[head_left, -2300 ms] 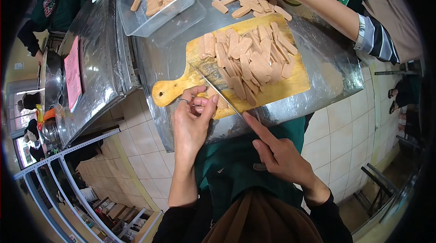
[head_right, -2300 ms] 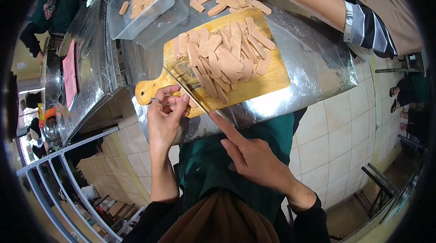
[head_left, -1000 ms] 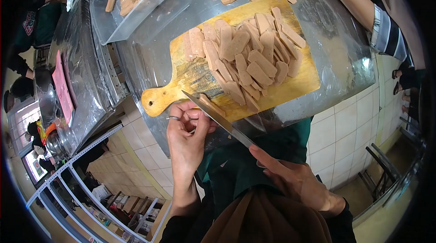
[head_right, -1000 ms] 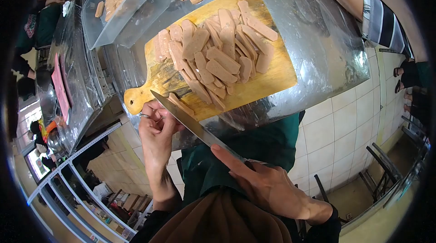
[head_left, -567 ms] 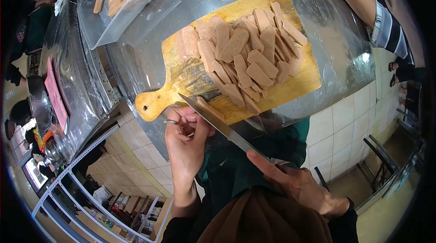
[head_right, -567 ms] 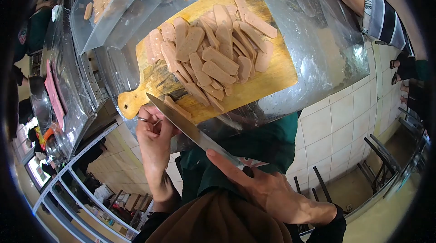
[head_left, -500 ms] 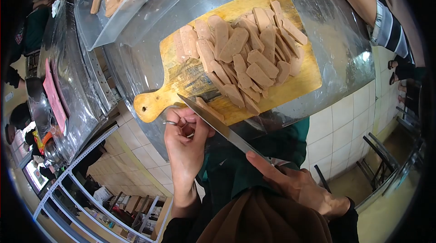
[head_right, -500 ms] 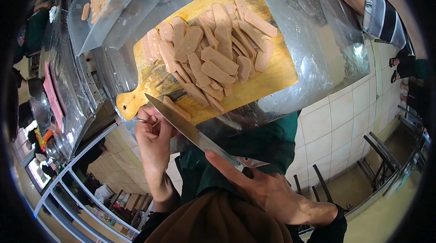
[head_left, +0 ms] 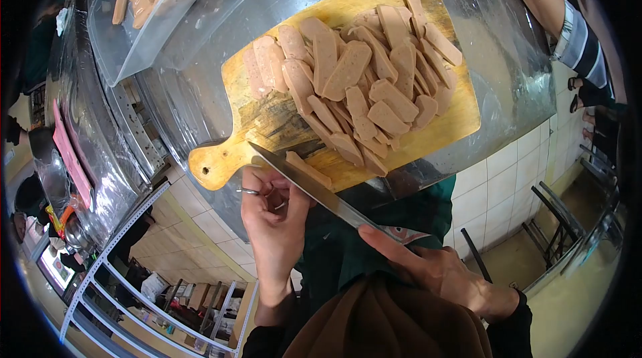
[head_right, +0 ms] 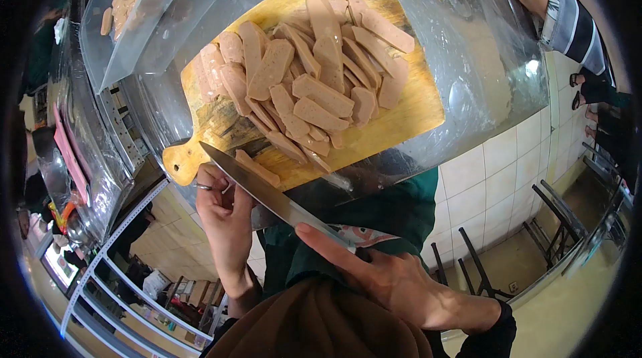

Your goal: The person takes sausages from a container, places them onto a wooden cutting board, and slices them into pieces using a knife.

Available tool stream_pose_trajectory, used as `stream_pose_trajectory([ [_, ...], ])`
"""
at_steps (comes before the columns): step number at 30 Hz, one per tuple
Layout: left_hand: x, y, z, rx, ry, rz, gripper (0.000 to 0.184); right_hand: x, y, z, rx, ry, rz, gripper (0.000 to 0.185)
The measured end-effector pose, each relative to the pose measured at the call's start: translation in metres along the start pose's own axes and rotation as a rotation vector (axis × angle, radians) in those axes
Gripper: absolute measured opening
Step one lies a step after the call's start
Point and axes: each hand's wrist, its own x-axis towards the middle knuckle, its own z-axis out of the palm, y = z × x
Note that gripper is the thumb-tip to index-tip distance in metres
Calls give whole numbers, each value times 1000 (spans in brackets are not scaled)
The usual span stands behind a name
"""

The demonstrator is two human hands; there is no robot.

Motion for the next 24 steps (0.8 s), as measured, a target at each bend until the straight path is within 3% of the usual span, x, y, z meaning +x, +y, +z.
stream_pose_trajectory([
  [5,1,2,2,-47,9,-26,20,31,-11,-12,67,-89,51,79],
  [11,0,0,3,-56,24,-32,20,31,-3,0,29,71,-103,79],
  [14,0,4,3,-90,20,-66,20,13,-5,-7,60,39,-17,76],
  [17,1,2,4,-71,21,-32,20,23,2,0,-30,117,-129,73],
  [20,2,-5,3,6,54,40,20,45,-13,-12,10,-39,7,70],
  [24,0,1,4,-6,36,-6,20,48,-14,-16,27,-55,2,70],
])
